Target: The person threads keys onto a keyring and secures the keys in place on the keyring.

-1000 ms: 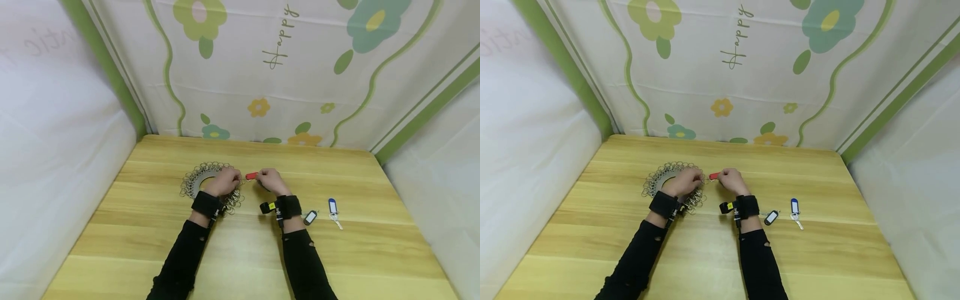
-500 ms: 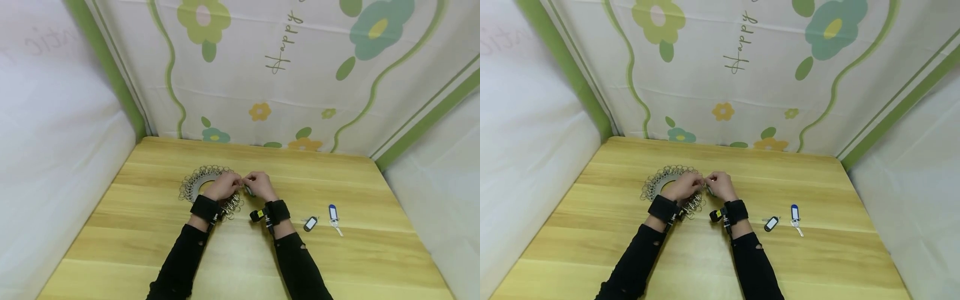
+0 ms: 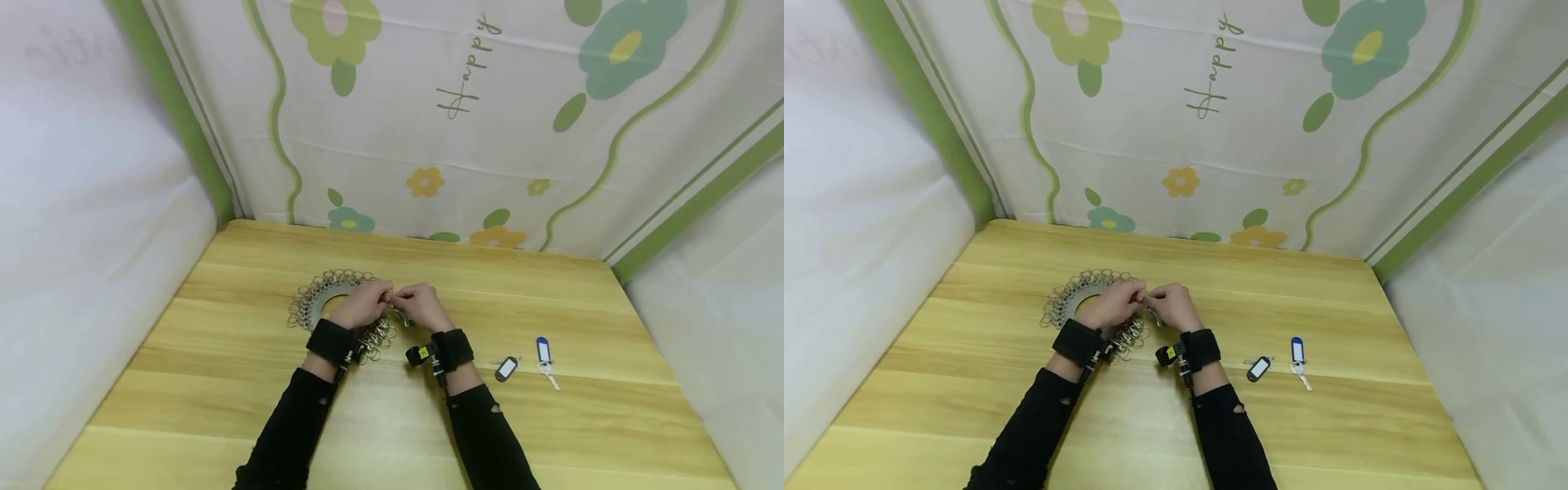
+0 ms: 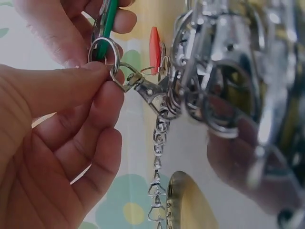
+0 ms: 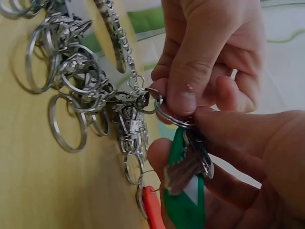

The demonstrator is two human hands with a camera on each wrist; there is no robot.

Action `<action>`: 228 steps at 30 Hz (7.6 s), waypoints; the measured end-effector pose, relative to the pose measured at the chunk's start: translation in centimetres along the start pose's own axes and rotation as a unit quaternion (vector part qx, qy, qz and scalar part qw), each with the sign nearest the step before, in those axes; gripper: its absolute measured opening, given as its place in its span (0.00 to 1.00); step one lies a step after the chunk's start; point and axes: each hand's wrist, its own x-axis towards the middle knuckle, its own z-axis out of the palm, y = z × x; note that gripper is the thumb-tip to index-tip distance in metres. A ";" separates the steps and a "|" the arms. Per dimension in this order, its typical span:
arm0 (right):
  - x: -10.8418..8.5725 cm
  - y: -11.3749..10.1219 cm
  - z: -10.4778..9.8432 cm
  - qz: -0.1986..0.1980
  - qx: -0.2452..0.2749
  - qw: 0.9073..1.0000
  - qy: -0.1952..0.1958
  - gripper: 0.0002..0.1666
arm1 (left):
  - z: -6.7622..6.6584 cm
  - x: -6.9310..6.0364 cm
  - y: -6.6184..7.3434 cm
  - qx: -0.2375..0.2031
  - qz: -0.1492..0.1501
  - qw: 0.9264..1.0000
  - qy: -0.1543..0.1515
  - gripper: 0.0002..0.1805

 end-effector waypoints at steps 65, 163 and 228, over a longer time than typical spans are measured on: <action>0.4 1.3 -0.4 -0.038 -0.021 0.996 -0.072 0.09 | -0.6 -0.1 -0.5 -0.052 -0.060 0.993 -0.086 0.15; 0.3 0.3 0.2 -0.002 -0.024 0.997 -0.070 0.05 | 0.1 0.0 0.0 0.032 -0.071 0.995 -0.069 0.17; -0.1 -0.1 -0.3 -0.005 -0.039 0.998 -0.043 0.06 | -0.4 -0.3 0.5 0.049 -0.078 0.994 -0.051 0.12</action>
